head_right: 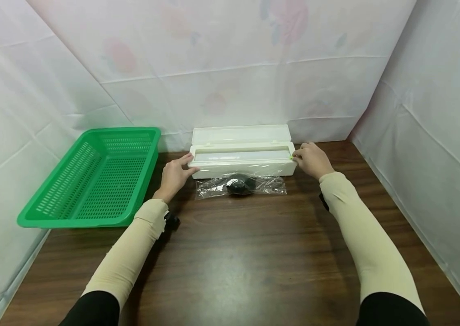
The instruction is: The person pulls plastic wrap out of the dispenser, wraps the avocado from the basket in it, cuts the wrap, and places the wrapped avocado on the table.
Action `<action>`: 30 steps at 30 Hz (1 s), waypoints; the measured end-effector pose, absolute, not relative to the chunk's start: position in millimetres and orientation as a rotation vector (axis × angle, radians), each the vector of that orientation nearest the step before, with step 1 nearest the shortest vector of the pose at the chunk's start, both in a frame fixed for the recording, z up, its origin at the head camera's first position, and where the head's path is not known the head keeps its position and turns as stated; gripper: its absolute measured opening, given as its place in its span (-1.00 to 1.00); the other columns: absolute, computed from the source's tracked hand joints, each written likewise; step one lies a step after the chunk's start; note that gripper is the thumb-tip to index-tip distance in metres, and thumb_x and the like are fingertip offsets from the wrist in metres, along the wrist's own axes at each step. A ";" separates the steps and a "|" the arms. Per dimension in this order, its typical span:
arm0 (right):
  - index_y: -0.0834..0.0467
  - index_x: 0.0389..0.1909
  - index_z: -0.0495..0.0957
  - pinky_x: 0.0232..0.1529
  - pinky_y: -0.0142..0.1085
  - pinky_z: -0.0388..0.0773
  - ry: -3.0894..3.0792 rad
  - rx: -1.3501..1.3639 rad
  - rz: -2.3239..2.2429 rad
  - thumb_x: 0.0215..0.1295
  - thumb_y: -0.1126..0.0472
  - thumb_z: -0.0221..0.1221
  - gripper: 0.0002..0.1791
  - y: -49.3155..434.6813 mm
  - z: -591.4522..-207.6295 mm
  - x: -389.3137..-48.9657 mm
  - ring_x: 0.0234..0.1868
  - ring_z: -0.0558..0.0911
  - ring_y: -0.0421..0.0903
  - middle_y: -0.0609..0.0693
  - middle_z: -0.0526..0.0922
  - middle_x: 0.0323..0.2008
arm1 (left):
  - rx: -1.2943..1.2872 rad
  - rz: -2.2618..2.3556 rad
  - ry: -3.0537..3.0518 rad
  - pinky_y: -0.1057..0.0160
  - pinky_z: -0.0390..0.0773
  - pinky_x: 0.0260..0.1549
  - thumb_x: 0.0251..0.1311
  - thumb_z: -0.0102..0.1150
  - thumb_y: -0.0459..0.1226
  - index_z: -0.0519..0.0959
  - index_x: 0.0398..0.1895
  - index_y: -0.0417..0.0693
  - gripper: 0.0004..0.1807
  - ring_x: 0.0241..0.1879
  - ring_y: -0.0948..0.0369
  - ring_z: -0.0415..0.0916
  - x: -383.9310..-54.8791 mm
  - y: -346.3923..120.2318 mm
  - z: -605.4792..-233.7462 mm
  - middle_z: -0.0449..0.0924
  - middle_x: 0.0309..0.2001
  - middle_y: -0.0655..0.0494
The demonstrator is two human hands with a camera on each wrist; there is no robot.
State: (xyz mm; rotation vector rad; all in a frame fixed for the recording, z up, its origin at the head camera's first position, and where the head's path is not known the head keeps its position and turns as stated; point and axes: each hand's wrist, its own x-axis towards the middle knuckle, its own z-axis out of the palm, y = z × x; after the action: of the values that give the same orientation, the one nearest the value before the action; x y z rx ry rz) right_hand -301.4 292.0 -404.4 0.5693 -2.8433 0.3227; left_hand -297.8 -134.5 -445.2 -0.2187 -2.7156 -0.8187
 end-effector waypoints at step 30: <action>0.30 -0.12 0.69 -0.21 -0.06 0.44 -2.826 0.589 0.366 0.30 0.25 0.22 -0.77 277.8 -396.1 -290.3 -0.22 0.49 0.09 0.17 0.59 -0.28 | -0.259 -0.824 -2.689 0.00 0.53 0.05 0.08 0.38 -0.03 0.57 0.19 -0.03 -0.41 0.07 -0.06 0.57 -298.2 -134.1 -444.6 0.54 0.24 0.14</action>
State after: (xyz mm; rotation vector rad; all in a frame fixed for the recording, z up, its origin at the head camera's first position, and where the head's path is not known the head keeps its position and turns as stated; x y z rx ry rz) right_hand -290.3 277.8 -396.1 0.5887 -2.8261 0.3658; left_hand -298.2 -134.1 -444.6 -0.2587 -2.6887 -0.8236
